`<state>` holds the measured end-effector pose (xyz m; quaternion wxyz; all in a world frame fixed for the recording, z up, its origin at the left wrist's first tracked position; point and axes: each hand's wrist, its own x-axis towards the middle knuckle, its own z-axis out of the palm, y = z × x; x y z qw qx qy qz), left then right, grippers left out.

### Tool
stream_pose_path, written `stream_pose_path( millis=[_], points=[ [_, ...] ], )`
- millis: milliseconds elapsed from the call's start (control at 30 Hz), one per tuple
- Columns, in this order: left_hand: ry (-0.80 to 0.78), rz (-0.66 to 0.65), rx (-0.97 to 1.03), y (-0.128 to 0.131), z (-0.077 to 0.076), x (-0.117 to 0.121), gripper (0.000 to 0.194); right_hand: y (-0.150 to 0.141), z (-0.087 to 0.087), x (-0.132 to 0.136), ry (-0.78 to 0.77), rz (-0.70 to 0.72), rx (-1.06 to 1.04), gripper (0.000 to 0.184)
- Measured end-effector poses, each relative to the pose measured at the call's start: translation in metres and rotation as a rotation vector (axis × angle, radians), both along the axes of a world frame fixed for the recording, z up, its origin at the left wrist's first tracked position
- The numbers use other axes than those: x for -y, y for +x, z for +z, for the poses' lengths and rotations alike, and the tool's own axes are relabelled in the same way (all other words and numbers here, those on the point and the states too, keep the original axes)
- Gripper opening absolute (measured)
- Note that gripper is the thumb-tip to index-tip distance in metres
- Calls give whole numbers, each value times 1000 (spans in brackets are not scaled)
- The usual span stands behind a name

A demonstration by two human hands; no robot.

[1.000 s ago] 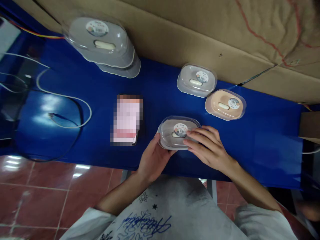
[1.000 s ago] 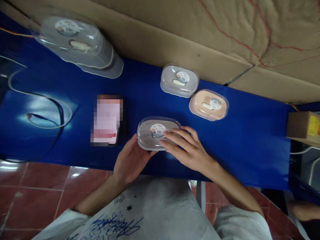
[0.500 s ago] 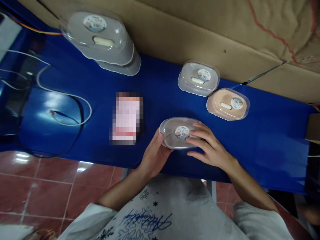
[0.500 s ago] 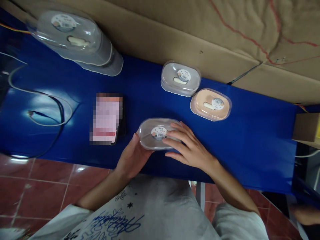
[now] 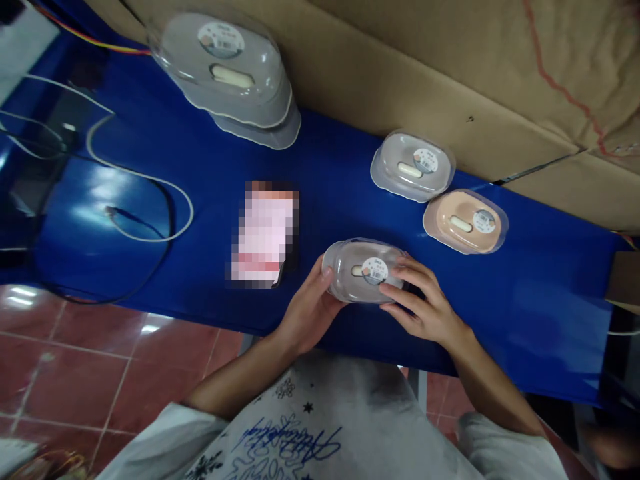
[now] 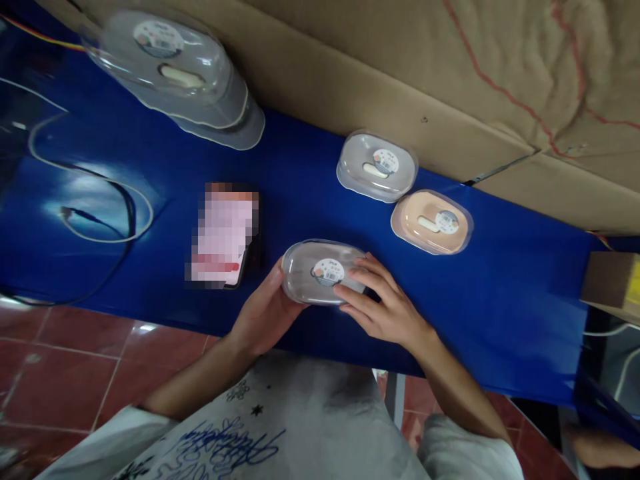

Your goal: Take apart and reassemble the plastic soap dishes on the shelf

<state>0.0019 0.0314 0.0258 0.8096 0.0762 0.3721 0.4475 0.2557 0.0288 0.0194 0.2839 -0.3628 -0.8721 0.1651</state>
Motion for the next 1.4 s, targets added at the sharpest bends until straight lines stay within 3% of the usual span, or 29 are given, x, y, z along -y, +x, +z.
stream_pose_path(
  millis=[267, 500, 600, 800, 1000, 1200, 1400],
  points=[
    [-14, -19, 24, -1, 1, 2, 41, -5, 8, 0, 112, 31, 25, 52],
    [147, -50, -41, -1, -1, 6, 58, -13, 7, 3, 184, 6, 19, 41],
    [191, -51, -150, -2, -7, 10, 59, -11, 1, 5, 135, -4, 39, 45],
    [433, -109, -393, 3, -15, 23, 55, 0, -4, 8, 17, 2, 92, 64],
    [799, -237, -828, 2, -9, 26, 97, 12, 6, 1, 10, -77, 191, 67],
    [871, -363, -946, -4, -3, 19, 72, 27, 21, -3, 119, -325, 428, 58],
    [897, -376, -947, -10, -8, 16, 53, 59, 23, 8, 121, -531, 485, 66]
  ],
)
